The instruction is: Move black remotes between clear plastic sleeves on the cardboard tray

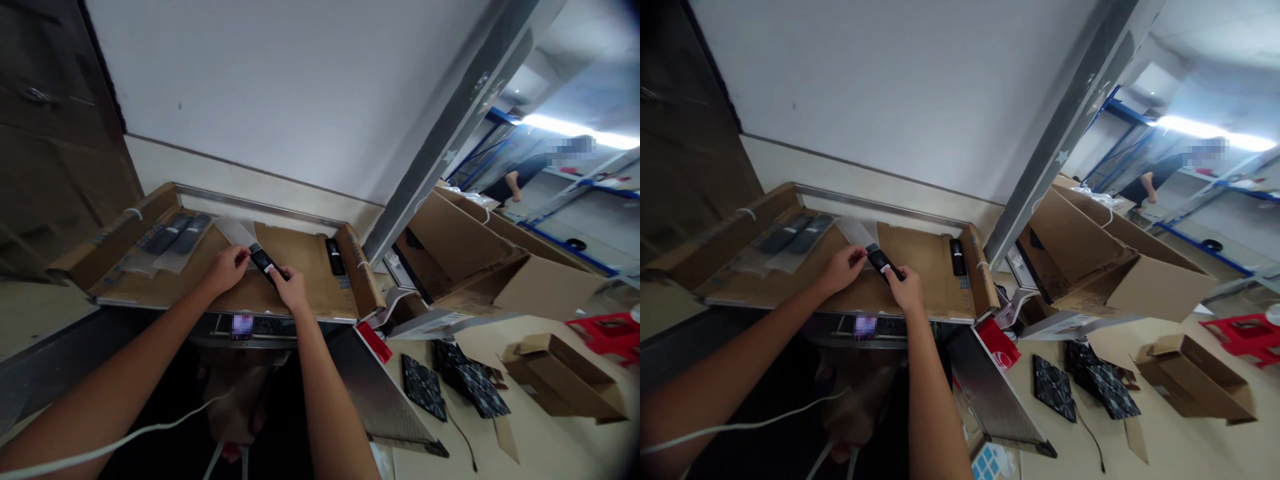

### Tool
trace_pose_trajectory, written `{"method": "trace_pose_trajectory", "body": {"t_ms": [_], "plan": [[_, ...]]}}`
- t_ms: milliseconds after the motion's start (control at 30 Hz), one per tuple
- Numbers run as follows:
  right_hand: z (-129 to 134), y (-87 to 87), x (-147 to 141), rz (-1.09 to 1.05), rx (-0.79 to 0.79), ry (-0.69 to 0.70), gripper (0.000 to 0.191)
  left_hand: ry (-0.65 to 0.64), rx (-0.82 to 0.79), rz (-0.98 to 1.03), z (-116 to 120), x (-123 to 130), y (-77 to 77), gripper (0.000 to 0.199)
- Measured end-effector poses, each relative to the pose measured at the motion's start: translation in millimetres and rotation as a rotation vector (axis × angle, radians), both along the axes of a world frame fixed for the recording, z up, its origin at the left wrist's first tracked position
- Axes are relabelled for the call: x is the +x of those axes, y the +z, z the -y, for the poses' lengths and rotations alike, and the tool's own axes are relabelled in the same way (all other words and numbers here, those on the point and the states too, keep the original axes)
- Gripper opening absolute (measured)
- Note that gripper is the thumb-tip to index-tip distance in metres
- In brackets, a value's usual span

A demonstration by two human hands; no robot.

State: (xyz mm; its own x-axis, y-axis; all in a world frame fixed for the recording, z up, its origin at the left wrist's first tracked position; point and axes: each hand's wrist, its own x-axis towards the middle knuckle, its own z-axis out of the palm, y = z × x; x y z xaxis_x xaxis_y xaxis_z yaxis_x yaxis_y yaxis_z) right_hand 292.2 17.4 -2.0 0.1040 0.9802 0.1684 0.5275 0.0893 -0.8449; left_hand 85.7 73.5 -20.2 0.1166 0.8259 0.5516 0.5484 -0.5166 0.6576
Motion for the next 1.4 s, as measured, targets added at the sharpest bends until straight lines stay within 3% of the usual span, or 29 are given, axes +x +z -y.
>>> {"method": "trace_pose_trajectory", "body": {"t_ms": [133,267,533,800,967,1167,1400], "plan": [[12,3.6,-7,0.155,0.120,0.060,0.029,-0.035,0.029,0.009,3,-1,3.2,0.012],[21,4.0,-13,0.260,0.177,0.056,0.034,-0.030,0.059,0.005,7,-1,6.7,0.011],[4,-3.4,-8,-0.125,0.132,0.071,0.033,-0.146,0.101,-0.098,14,4,11.7,0.008],[4,-4.9,-25,-0.093,0.188,0.173,0.046,-0.168,0.098,-0.083,17,3,12.6,0.009],[0,-4.9,-22,-0.359,0.024,0.157,0.047,-0.227,0.022,-0.082,32,17,13.6,0.011],[-3,-7.6,-23,-0.477,-0.007,0.169,0.042,-0.130,-0.031,0.000,51,29,13.9,0.013],[1,-1.9,-23,-0.432,0.007,0.354,0.041,-0.047,-0.016,0.120,49,25,10.9,0.011]]}}
